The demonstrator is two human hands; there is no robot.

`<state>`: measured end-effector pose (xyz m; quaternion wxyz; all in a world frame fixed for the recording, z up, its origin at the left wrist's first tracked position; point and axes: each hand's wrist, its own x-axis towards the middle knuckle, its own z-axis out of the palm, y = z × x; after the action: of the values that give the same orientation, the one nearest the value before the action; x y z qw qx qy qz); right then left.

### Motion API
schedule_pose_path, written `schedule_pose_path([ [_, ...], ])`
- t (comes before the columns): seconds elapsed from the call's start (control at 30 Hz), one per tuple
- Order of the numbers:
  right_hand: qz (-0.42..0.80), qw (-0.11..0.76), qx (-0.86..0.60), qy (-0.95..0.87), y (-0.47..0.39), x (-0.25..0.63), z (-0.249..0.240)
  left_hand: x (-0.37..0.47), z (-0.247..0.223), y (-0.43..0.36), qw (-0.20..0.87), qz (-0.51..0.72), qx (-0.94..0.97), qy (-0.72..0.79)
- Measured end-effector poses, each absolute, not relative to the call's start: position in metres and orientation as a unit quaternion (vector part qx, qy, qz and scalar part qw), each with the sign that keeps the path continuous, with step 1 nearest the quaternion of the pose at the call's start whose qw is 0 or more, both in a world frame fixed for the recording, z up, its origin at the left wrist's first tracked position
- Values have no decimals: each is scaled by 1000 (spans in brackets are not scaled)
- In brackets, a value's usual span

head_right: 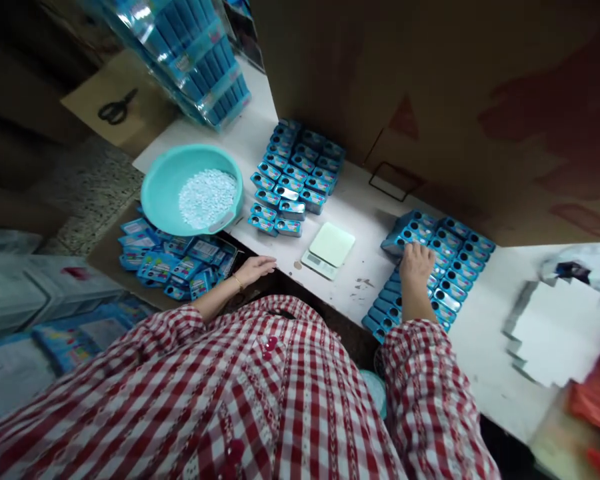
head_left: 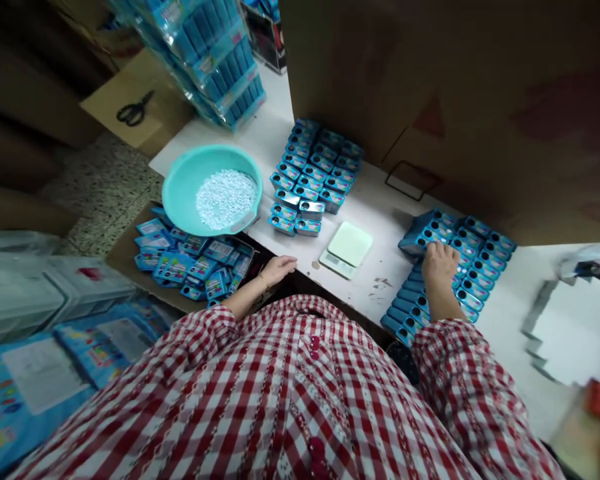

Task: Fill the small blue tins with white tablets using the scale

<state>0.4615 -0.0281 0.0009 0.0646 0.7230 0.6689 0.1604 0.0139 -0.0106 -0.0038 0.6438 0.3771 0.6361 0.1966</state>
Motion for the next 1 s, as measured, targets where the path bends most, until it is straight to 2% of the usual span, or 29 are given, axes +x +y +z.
schedule_pose_path([
  [0.23,120,94,737,658,-20,447,-5,-17,-13,8,650,158,435,602],
  [0.4,149,92,710,682,-26,432,17,-22,15,9,658,202,425,588],
  [0.47,151,85,692,701,-24,411,37,-25,33,16,620,276,431,595],
  [0.57,141,73,646,746,-14,365,64,-39,48,43,501,413,438,621],
  [0.67,109,76,577,806,3,318,72,-67,40,85,369,463,420,688],
  [0.77,77,80,545,831,18,284,61,-103,18,127,312,329,436,777],
  [0.87,53,75,548,831,23,273,48,-129,-6,154,306,162,446,825],
  [1.0,33,6,611,791,2,286,50,-139,-30,169,302,56,419,854],
])
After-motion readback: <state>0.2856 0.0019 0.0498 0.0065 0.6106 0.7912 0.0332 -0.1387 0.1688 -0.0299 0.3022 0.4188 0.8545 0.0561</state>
